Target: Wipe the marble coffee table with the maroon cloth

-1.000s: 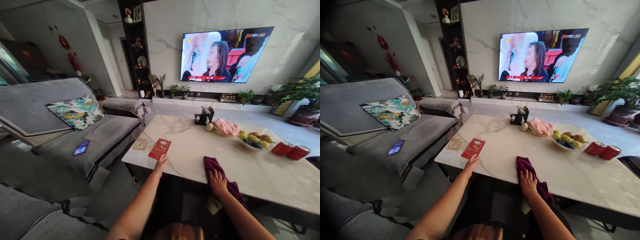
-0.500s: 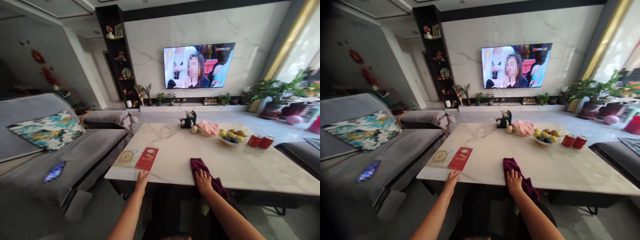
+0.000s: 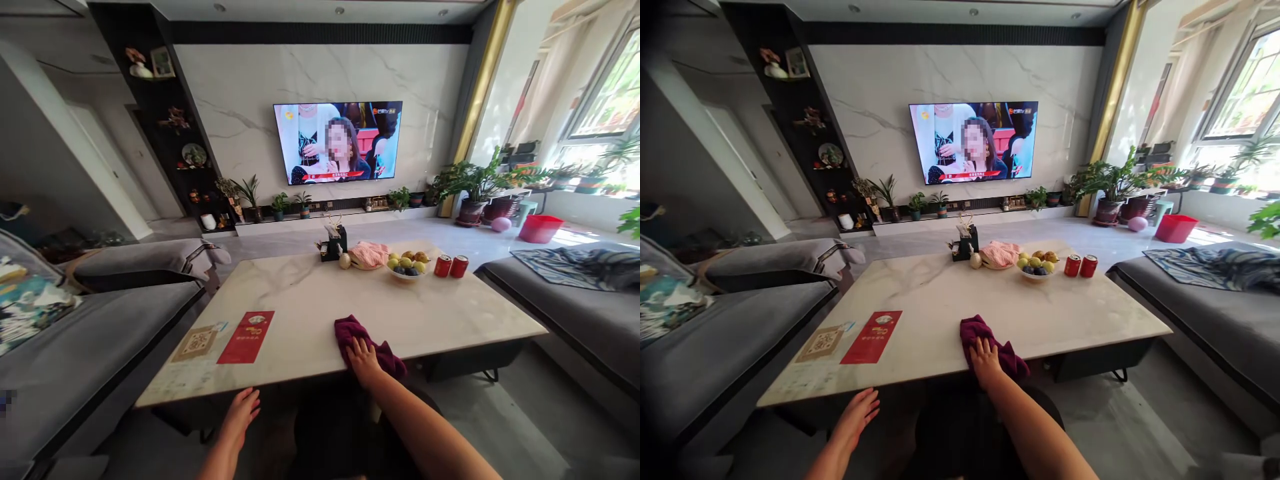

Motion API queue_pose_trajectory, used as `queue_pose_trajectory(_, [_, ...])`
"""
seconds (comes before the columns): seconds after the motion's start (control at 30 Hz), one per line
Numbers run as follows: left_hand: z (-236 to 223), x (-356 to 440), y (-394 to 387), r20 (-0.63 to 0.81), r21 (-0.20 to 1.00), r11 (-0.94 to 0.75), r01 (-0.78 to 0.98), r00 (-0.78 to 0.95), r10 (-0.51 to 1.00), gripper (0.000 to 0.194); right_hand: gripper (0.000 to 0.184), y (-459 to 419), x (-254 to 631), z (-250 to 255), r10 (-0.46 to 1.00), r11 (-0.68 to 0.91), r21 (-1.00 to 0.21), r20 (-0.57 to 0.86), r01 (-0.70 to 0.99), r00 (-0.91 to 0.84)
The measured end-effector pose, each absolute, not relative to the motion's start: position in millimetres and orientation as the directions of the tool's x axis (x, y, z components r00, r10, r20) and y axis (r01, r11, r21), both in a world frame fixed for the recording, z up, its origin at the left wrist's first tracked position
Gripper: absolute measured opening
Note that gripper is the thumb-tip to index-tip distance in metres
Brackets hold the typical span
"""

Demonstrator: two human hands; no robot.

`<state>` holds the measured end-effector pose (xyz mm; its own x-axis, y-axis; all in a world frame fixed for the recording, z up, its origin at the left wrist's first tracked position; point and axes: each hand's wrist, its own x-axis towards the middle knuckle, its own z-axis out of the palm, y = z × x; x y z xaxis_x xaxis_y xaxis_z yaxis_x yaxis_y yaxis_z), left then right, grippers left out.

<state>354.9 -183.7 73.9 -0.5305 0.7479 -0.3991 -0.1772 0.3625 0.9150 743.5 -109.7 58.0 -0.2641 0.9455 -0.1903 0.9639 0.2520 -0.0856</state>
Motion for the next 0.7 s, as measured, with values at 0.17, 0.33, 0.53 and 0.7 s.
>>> queue_pose_trajectory(0.17, [62.2,365.9,-207.3,-0.409,0.909,0.399,-0.121,-0.444,0.797,0.024,0.093,-121.6,756.5,67.8,0.942,0.263,-0.081,-0.195,0.961,-0.274])
queue_pose_trajectory(0.33, [59.9,366.9,-242.3,-0.355,0.926,0.377,-0.016,-0.380,0.854,0.041,0.089,-125.7,759.0,79.6,0.952,0.243,-0.071,-0.176,0.967,-0.252])
queue_pose_trajectory(0.53, [85.3,351.0,-276.4,-0.234,0.959,0.274,0.071,-0.346,0.908,0.070,0.080,-128.3,748.1,82.9,0.967,0.203,-0.062,-0.145,0.977,-0.210])
queue_pose_trajectory(0.7, [114.8,348.5,-298.0,-0.179,0.971,0.221,0.095,-0.330,0.927,0.078,0.081,-131.5,738.3,82.1,0.980,0.154,-0.033,-0.123,0.987,-0.157])
